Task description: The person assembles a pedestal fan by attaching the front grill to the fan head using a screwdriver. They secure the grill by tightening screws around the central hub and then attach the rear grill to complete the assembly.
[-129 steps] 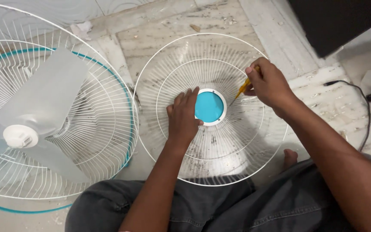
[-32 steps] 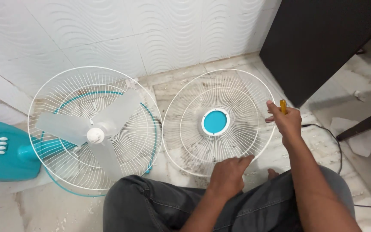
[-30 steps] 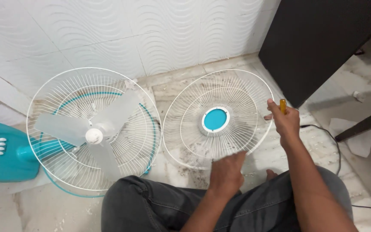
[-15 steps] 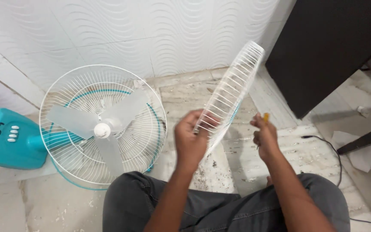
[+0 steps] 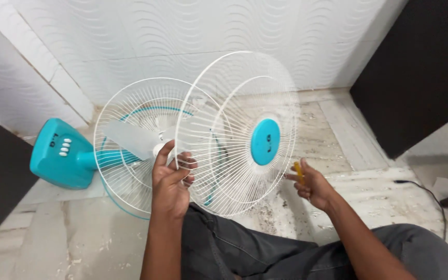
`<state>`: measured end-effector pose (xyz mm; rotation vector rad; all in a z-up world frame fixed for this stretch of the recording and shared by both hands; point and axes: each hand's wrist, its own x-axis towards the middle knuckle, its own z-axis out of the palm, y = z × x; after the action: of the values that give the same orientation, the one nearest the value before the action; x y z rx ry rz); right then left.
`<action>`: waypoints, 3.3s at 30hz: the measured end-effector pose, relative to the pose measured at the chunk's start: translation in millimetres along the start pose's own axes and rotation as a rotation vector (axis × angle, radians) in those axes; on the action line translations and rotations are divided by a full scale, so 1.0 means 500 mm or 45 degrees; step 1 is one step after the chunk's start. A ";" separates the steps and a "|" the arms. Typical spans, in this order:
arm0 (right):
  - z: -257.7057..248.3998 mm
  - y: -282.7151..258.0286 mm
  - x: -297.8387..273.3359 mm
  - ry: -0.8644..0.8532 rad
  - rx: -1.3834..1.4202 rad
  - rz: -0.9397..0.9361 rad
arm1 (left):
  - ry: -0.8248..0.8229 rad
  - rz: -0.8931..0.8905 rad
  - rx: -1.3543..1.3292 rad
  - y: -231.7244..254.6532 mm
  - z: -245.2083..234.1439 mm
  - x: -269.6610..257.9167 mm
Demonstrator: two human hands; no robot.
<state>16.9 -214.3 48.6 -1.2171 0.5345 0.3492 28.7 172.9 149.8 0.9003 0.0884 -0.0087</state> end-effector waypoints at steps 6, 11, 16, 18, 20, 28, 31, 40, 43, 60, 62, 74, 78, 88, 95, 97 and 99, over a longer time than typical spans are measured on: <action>0.130 0.041 0.039 -0.076 0.013 -0.098 | 0.144 0.099 -0.361 0.018 -0.168 0.017; 0.221 0.013 0.051 0.026 -0.209 -0.112 | 0.262 0.143 -0.481 0.045 -0.313 0.024; 0.332 -0.009 0.056 0.093 -0.575 -0.159 | 0.279 0.251 -0.570 0.045 -0.430 0.011; 0.351 -0.008 0.060 0.126 -0.586 -0.336 | 0.367 0.239 -0.650 0.049 -0.459 0.011; 0.371 0.004 0.073 0.161 -0.562 -0.601 | 0.376 0.292 -0.643 0.043 -0.459 0.007; 0.393 0.008 0.056 0.269 -0.378 -0.530 | 0.693 0.292 -0.753 0.074 -0.351 -0.018; 0.409 -0.007 0.043 0.239 -0.317 -0.663 | 0.780 0.246 -0.310 0.082 -0.351 -0.001; 0.463 -0.025 0.023 0.242 -0.213 -0.636 | 0.696 0.323 0.440 0.086 -0.342 0.017; 0.457 -0.027 0.033 0.207 -0.330 -0.616 | 0.742 0.240 0.548 0.095 -0.364 0.030; 0.444 -0.063 0.072 0.121 -0.559 -0.468 | 0.686 -0.258 0.510 0.118 -0.396 0.096; 0.443 -0.056 0.084 0.132 -0.604 -0.458 | 0.716 -0.322 0.525 0.105 -0.419 0.103; 0.340 -0.043 0.130 0.222 -0.369 -0.514 | 0.344 0.292 0.533 0.094 -0.314 0.103; 0.212 -0.046 0.146 0.143 -0.140 -0.412 | 0.065 0.197 0.258 0.082 -0.202 0.125; -0.002 -0.054 0.078 0.226 0.084 -0.086 | -0.352 0.038 0.181 -0.083 0.153 0.166; -0.043 -0.102 0.012 0.341 0.115 -0.409 | -0.645 0.064 0.676 -0.190 0.374 0.124; -0.066 -0.124 -0.010 0.406 0.176 -0.567 | -0.761 0.198 0.945 -0.233 0.414 0.103; -0.089 -0.147 -0.038 0.476 0.247 -0.658 | -0.848 0.417 1.270 -0.273 0.429 0.079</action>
<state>31.2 -279.3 106.4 -1.1871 0.5353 -0.3681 77.6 -78.7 172.6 1.8506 -0.7471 -0.0503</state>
